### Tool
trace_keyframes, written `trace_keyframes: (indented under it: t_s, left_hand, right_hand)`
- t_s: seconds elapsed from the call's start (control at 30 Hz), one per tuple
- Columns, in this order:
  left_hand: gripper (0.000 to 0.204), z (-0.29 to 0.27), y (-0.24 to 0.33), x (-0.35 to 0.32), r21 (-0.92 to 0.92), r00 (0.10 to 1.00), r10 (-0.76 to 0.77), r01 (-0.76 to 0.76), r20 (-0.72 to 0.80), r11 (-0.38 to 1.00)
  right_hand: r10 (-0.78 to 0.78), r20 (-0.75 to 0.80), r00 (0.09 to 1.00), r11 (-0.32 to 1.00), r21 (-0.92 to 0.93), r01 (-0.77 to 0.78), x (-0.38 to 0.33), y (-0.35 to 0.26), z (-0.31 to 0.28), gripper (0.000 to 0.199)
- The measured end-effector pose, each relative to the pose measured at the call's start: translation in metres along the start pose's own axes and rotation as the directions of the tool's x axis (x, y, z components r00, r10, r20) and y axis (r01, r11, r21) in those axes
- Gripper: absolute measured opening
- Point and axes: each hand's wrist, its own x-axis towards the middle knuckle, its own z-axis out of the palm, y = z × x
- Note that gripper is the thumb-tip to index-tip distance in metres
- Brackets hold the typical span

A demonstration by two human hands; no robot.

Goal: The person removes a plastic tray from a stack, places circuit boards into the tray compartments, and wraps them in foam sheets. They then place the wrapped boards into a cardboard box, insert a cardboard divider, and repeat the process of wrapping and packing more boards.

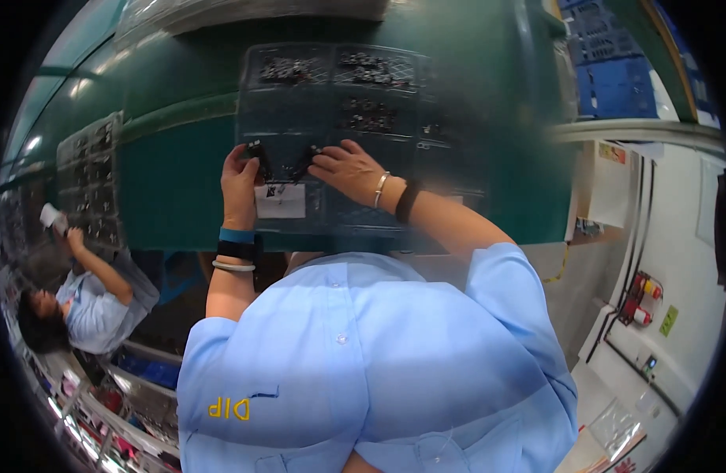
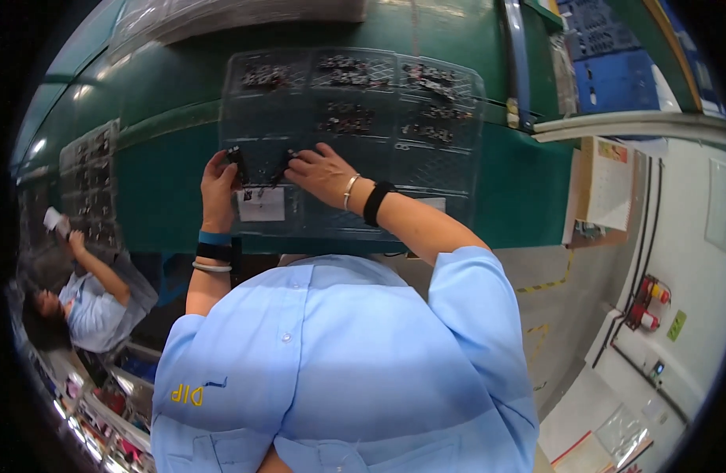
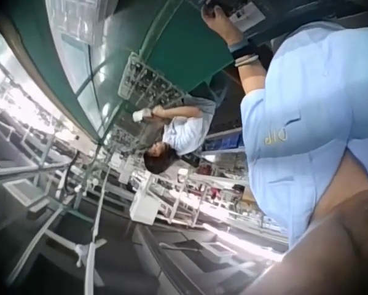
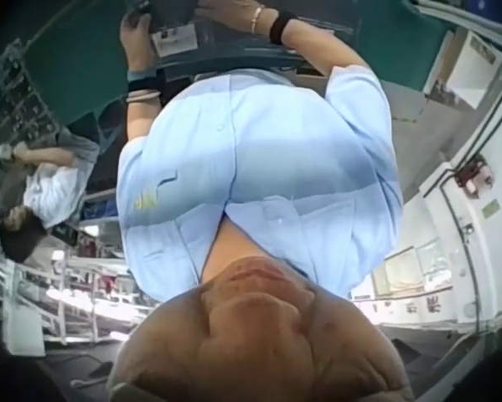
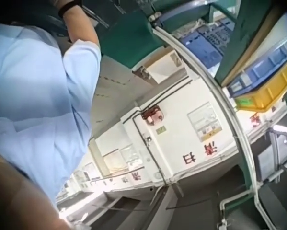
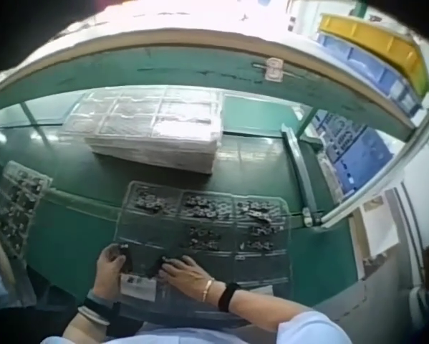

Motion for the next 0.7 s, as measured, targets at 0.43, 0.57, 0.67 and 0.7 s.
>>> trace_keyframes:
  t_s: [0.43, 0.57, 0.67, 0.7]
  left_hand:
    - [0.042, -0.052, -0.016, -0.077, -0.441, 0.996, -0.08, 0.051, -0.049, 0.896]
    - [0.042, -0.059, -0.027, -0.086, -0.493, 0.993, -0.113, 0.083, -0.033, 0.866]
    - [0.043, -0.062, -0.028, -0.084, -0.505, 0.991, -0.127, 0.087, -0.046, 0.858]
    - [0.043, -0.061, -0.027, -0.082, -0.51, 0.99, -0.133, 0.088, -0.052, 0.856]
  right_hand:
    - [-0.085, 0.242, 0.967, 0.988, -0.102, 0.112, 0.047, 0.007, 0.002, 0.024]
    - [-0.085, 0.297, 0.951, 0.985, -0.118, 0.125, 0.061, 0.012, 0.003, 0.022]
    - [-0.12, 0.28, 0.952, 0.985, -0.087, 0.15, 0.063, 0.014, 0.0, 0.024]
    - [-0.131, 0.271, 0.954, 0.985, -0.071, 0.156, 0.064, 0.014, 0.0, 0.024]
